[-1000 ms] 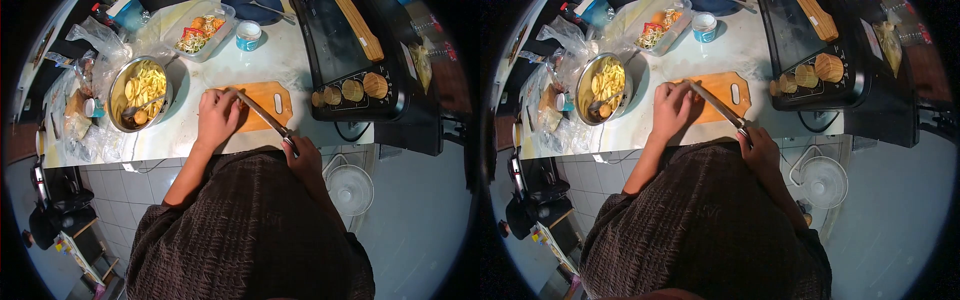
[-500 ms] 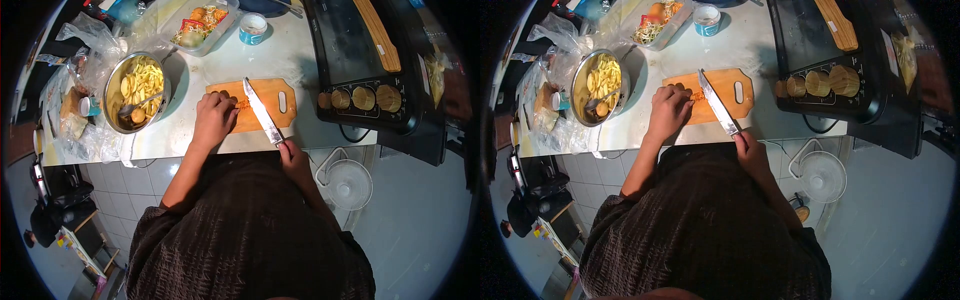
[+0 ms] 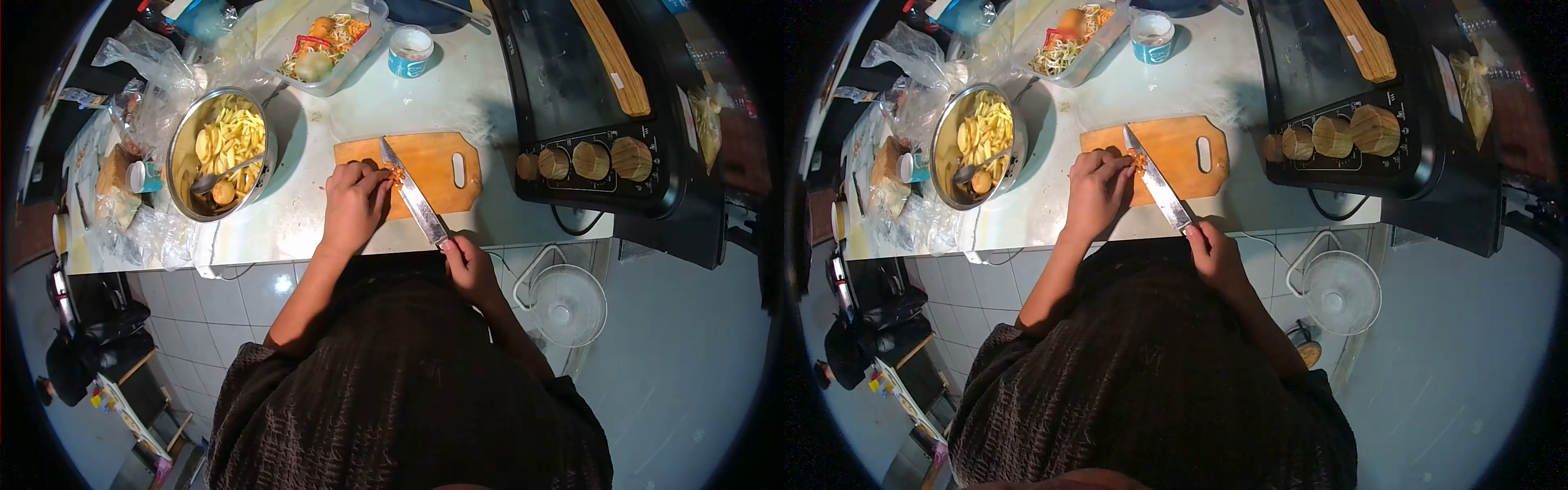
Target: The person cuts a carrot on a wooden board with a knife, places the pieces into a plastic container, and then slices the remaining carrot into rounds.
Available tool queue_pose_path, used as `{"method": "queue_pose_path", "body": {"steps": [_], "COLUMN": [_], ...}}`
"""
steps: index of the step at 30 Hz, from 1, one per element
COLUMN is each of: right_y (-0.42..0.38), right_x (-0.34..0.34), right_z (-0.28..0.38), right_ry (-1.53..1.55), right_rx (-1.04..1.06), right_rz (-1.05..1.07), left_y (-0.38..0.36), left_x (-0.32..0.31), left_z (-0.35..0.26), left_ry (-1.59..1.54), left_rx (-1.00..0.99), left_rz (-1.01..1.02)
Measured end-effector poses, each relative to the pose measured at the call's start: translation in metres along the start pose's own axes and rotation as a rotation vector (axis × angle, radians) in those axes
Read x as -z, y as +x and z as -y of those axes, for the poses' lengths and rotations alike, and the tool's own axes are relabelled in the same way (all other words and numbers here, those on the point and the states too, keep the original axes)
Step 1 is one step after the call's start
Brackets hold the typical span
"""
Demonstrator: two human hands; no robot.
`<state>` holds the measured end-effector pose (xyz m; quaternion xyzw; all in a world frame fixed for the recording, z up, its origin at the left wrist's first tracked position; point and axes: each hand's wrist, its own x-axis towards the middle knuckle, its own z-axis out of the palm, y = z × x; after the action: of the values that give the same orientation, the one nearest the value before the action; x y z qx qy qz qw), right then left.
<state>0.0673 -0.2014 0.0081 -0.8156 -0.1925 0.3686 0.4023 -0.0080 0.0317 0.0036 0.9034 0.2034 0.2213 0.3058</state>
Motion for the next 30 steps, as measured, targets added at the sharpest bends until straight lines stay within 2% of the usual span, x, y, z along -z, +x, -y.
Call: {"method": "queue_pose_path", "body": {"steps": [3,15,20,22,24,26,27,30], "right_y": [-0.001,-0.004,0.015,0.031,0.047,0.062,0.072,0.1], "right_x": [0.001,0.027,0.045,0.048,0.049,0.049,0.046,0.037], "right_z": [0.004,0.032,0.076,0.088,0.11,0.13,0.136,0.163], "right_ry": [0.067,0.113,0.094,0.034,0.07,0.067,0.072,0.097], "right_rx": [-0.02,-0.042,-0.046,0.103,0.053,0.102,0.193,0.106], "right_rz": [0.014,0.01,0.051,0.001,0.05,0.069,0.064,0.052], "left_y": [0.001,0.007,0.01,0.008,0.0,-0.008,-0.013,-0.021], "left_x": [0.002,0.022,0.034,0.042,0.047,0.051,0.052,0.058], "left_z": [-0.003,0.005,0.001,0.002,0.004,0.008,0.011,0.015], "left_ry": [-0.026,-0.172,-0.211,-0.202,-0.192,-0.197,-0.207,-0.217], "left_rx": [-0.018,0.123,0.188,0.193,0.228,0.269,0.286,0.323], "left_rz": [-0.049,-0.186,-0.247,-0.268,-0.263,-0.278,-0.296,-0.342]}}
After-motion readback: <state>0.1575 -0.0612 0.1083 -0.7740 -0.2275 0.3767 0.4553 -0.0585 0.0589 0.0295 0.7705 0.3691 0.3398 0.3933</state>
